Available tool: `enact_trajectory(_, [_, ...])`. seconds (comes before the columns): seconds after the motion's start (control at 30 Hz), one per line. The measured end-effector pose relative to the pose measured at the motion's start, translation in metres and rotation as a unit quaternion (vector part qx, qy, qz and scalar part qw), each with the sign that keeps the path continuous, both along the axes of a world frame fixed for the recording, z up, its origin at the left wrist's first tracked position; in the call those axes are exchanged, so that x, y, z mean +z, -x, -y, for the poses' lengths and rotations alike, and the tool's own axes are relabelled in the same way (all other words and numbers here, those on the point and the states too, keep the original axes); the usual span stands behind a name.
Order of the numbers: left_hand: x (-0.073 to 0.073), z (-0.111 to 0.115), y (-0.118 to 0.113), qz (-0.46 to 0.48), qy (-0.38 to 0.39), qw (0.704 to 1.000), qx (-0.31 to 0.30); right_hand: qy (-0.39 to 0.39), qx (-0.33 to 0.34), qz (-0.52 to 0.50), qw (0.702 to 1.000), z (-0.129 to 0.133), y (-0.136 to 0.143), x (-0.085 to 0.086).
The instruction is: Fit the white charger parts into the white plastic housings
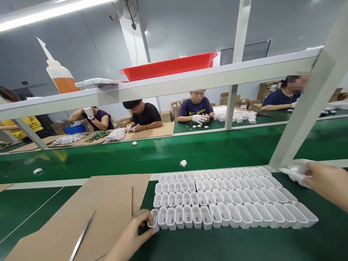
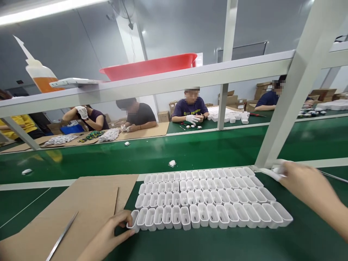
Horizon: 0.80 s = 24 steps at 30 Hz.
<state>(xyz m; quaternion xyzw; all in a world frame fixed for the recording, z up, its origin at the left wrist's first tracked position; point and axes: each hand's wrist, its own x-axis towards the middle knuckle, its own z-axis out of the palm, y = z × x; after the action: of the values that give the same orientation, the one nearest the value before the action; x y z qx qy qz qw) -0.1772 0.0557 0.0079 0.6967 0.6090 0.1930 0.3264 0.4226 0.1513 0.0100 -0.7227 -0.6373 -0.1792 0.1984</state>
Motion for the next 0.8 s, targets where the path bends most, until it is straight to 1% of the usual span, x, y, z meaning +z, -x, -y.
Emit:
enact_trajectory(0.03, [0.001, 0.0, 0.0, -0.001, -0.003, 1.0, 0.004, 0.047, 0.043, -0.041, 0.997, -0.002, 0.037, 0.023])
enact_trajectory(0.07, [0.002, 0.001, 0.0, 0.001, -0.006, 1.0, 0.006, 0.089, 0.111, -0.057, 0.988, -0.006, 0.076, 0.042])
enact_trajectory(0.1, [0.004, 0.002, 0.001, 0.005, -0.009, 1.0, 0.008, 0.121, 0.176, -0.043, 0.976, -0.013, 0.114, 0.058])
enact_trajectory(0.13, [0.007, 0.003, 0.002, 0.009, -0.014, 1.0, 0.013, 0.137, 0.216, -0.03, 0.966, -0.022, 0.15, 0.068])
enact_trajectory(0.17, [0.009, 0.004, 0.003, 0.014, -0.024, 0.999, 0.021, 0.152, 0.241, -0.02, 0.958, -0.033, 0.184, 0.073])
enact_trajectory(0.2, [0.012, 0.006, 0.004, 0.021, -0.038, 0.999, 0.03, 0.177, 0.262, -0.01, 0.949, -0.046, 0.213, 0.074])
enact_trajectory(0.23, [0.015, 0.008, 0.004, 0.032, -0.057, 0.997, 0.044, 0.206, 0.275, -0.005, 0.939, -0.06, 0.239, 0.071])
enact_trajectory(0.27, [0.017, 0.009, 0.003, 0.047, -0.081, 0.993, 0.065, 0.235, 0.279, -0.002, 0.931, -0.074, 0.261, 0.065])
enact_trajectory(0.33, [0.019, 0.012, -0.003, 0.099, -0.133, 0.98, 0.114, 0.282, 0.267, -0.006, 0.921, -0.1, 0.294, 0.051])
enact_trajectory(0.4, [0.018, 0.014, -0.011, 0.167, -0.178, 0.958, 0.152, 0.317, 0.249, -0.017, 0.915, -0.117, 0.315, 0.039])
enact_trajectory(0.47, [0.014, 0.014, -0.02, 0.218, -0.212, 0.94, 0.157, 0.335, 0.241, -0.034, 0.911, -0.127, 0.326, 0.032])
enact_trajectory(0.53, [0.01, 0.012, -0.026, 0.229, -0.244, 0.931, 0.143, 0.339, 0.245, -0.056, 0.907, -0.131, 0.328, 0.031])
enact_trajectory(0.6, [0.006, 0.009, -0.029, 0.207, -0.278, 0.93, 0.12, 0.336, 0.262, -0.083, 0.901, -0.13, 0.324, 0.035])
enact_trajectory(0.67, [0.003, 0.008, -0.03, 0.167, -0.312, 0.93, 0.099, 0.327, 0.291, -0.12, 0.891, -0.121, 0.317, 0.044])
enact_trajectory(0.7, [0.001, 0.008, -0.031, 0.146, -0.329, 0.929, 0.09, 0.322, 0.311, -0.141, 0.883, -0.111, 0.312, 0.05])
enact_trajectory(0.73, [0.001, 0.008, -0.032, 0.127, -0.347, 0.926, 0.08, 0.316, 0.333, -0.163, 0.873, -0.099, 0.307, 0.057])
enact_trajectory(0.8, [0.0, 0.009, -0.035, 0.097, -0.384, 0.916, 0.057, 0.306, 0.38, -0.205, 0.849, -0.065, 0.3, 0.068])
